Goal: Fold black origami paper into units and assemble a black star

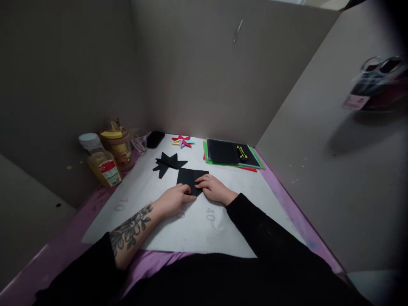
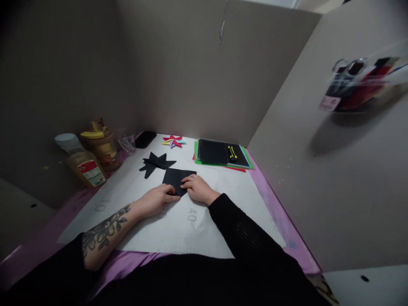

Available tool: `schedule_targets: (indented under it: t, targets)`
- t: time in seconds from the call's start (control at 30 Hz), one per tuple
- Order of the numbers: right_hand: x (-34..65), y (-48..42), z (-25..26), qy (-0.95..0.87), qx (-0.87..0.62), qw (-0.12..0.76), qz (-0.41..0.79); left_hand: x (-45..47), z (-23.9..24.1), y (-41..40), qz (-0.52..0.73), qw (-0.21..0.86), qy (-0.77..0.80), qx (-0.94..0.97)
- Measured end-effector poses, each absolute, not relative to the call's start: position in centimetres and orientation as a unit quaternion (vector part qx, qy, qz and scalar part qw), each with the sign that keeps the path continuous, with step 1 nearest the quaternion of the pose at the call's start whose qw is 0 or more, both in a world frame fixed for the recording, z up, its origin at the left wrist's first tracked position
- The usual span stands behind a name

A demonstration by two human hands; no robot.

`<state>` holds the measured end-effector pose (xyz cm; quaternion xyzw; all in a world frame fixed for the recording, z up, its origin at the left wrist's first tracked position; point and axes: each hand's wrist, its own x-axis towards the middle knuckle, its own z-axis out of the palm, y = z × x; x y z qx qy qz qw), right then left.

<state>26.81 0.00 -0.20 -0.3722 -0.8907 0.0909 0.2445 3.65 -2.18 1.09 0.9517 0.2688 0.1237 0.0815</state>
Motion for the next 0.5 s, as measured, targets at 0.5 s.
schedule_targets:
  t: [0.5]
  targets:
    - [26.7, 0.0, -0.7, -0.863, -0.398, 0.289, 0.116, 4.5, 1.6, -3.5, 0.124, 0.048, 0.239, 0.962]
